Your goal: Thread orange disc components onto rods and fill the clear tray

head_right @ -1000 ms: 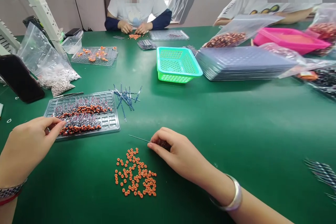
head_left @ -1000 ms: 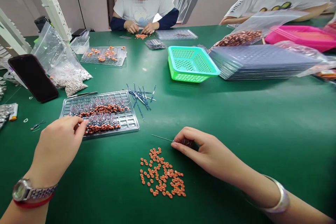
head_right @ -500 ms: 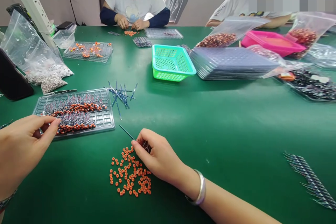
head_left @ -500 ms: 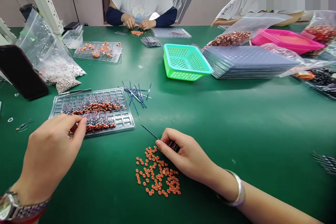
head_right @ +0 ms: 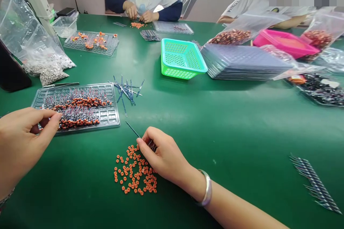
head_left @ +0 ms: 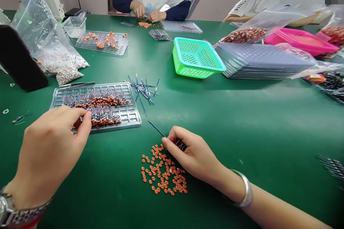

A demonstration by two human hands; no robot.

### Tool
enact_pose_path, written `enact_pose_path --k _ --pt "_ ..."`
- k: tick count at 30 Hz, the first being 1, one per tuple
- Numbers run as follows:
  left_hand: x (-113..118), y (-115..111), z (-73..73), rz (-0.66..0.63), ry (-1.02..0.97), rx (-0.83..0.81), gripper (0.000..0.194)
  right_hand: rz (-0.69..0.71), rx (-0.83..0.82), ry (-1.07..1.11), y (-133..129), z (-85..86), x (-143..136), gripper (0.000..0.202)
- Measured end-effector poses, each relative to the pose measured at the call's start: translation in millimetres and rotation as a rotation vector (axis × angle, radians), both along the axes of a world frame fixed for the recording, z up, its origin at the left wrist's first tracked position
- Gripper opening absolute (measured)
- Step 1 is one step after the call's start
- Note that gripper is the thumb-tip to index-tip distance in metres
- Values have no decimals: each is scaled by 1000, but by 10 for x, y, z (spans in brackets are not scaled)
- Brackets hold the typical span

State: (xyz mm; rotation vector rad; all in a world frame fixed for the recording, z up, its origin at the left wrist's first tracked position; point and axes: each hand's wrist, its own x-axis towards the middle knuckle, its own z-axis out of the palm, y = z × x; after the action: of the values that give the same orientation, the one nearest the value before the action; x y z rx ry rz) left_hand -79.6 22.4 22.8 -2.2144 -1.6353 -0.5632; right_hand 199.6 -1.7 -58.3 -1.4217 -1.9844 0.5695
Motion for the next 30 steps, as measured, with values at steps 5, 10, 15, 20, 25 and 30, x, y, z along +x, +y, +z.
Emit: enact_pose_path --k 5,10,15,20,25,30 --pt "-3 2 -15 0 1 9 21 2 0 -18 1 -8 -2 26" --pt "13 6 -14 -2 7 17 21 11 36 -45 -11 -18 6 25" --pt "25 -15 -6 -16 6 25 20 50 103 -101 -27 -33 -10 22" --pt "44 -12 -38 -59 -18 116 18 93 146 -186 -32 -37 -22 24" --pt "51 -17 -43 -83 -20 105 15 125 83 -227 -19 -7 -21 24" --pt "122 -63 -55 -142 -71 36 19 136 81 -243 -28 2 -43 26"
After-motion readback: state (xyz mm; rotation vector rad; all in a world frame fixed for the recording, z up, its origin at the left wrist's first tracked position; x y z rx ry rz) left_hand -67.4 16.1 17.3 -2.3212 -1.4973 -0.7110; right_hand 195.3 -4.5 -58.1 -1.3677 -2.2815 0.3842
